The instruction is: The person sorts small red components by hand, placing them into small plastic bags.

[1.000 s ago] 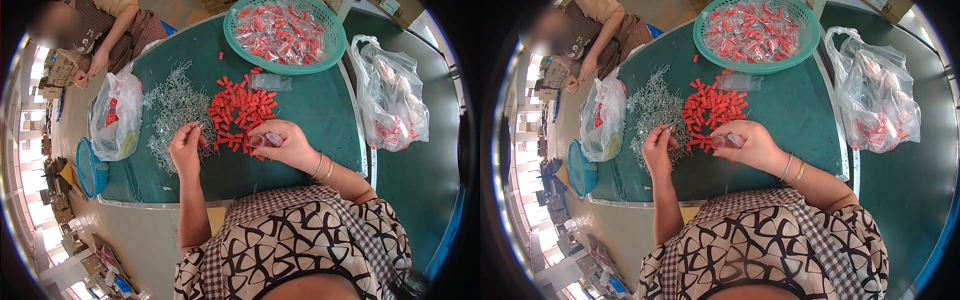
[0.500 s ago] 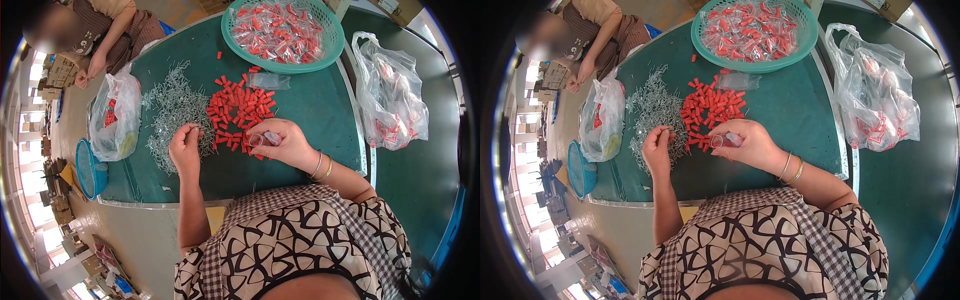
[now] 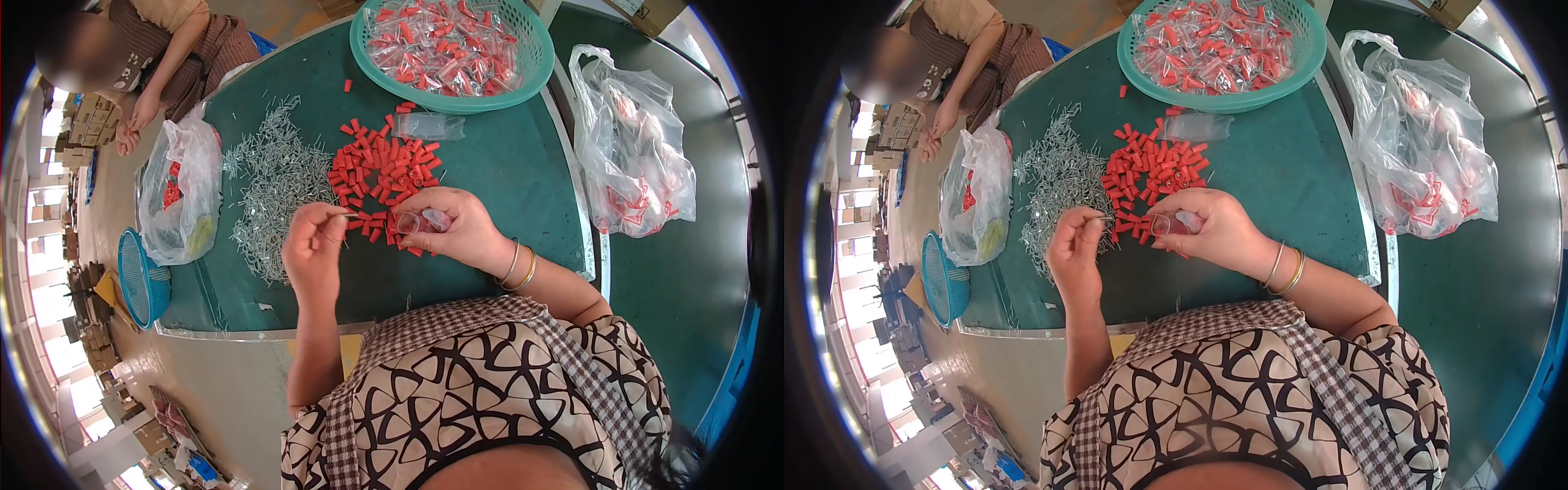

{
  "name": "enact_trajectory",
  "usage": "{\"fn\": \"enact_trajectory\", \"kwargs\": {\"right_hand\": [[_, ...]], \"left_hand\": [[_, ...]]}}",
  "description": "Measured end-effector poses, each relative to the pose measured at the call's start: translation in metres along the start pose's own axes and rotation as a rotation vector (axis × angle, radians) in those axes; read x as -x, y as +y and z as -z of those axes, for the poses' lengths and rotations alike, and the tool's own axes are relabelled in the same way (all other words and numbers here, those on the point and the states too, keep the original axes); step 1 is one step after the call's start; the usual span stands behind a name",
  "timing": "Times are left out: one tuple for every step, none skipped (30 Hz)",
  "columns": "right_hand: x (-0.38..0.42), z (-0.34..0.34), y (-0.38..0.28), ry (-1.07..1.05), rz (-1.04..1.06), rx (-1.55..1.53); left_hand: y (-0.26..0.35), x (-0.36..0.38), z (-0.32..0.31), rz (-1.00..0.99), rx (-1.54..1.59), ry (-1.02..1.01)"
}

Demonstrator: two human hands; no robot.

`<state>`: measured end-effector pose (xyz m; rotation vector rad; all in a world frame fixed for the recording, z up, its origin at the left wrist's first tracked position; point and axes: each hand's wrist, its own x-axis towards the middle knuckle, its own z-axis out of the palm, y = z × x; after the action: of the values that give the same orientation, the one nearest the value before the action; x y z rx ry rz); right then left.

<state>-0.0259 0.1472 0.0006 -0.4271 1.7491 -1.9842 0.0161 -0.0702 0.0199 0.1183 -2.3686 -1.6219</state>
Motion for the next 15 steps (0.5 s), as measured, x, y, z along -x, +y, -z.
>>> {"fn": "enact_trajectory", "kwargs": {"right_hand": [[0.0, 0.0, 0.0, 0.001, -0.014, 0.003], [0.0, 0.0, 0.0, -0.001, -0.021, 0.013], [0.0, 0.0, 0.0, -0.004, -0.029, 0.023], [0.0, 0.0, 0.0, -0.006, -0.036, 0.033], [0.0, 0.0, 0.002, -0.002, 0.0, 0.052], [0.0, 0.0, 0.004, 0.002, 0.037, 0.071], [0.0, 0.001, 0.005, 0.007, 0.074, 0.09], [-0.001, 0.001, 0.006, 0.023, 0.147, 0.152], [-0.001, 0.001, 0.006, 0.04, 0.219, 0.215], [-0.001, 0.001, 0.006, 0.058, 0.291, 0.277], [-0.001, 0.002, 0.006, 0.041, 0.246, 0.233], [0.0, 0.003, 0.005, 0.023, 0.2, 0.188], [0.0, 0.003, 0.004, 0.004, 0.155, 0.141], [0.001, 0.002, 0.004, 0.002, 0.176, 0.143], [0.001, 0.002, 0.005, 0.0, 0.198, 0.145]], "left_hand": [[0.006, 0.002, -0.004, -0.086, -0.097, -0.028], [0.011, 0.004, -0.008, -0.172, -0.195, -0.056], [0.019, 0.005, -0.013, -0.249, -0.228, -0.071], [0.027, 0.004, -0.018, -0.327, -0.26, -0.086], [0.031, 0.004, -0.021, -0.406, -0.293, -0.101], [0.027, 0.005, -0.023, -0.41, -0.316, -0.143], [0.029, 0.004, -0.025, -0.418, -0.31, -0.151], [0.031, 0.002, -0.028, -0.426, -0.303, -0.16], [0.034, 0.001, -0.03, -0.434, -0.296, -0.171], [0.041, 0.001, -0.029, -0.382, -0.3, -0.159], [0.038, 0.001, -0.026, -0.356, -0.281, -0.121], [0.033, 0.0, -0.021, -0.328, -0.262, -0.083], [0.026, -0.001, -0.015, -0.299, -0.244, -0.043], [0.018, -0.004, -0.007, -0.318, -0.314, 0.015], [0.008, -0.007, 0.002, -0.276, -0.362, 0.033]]}}
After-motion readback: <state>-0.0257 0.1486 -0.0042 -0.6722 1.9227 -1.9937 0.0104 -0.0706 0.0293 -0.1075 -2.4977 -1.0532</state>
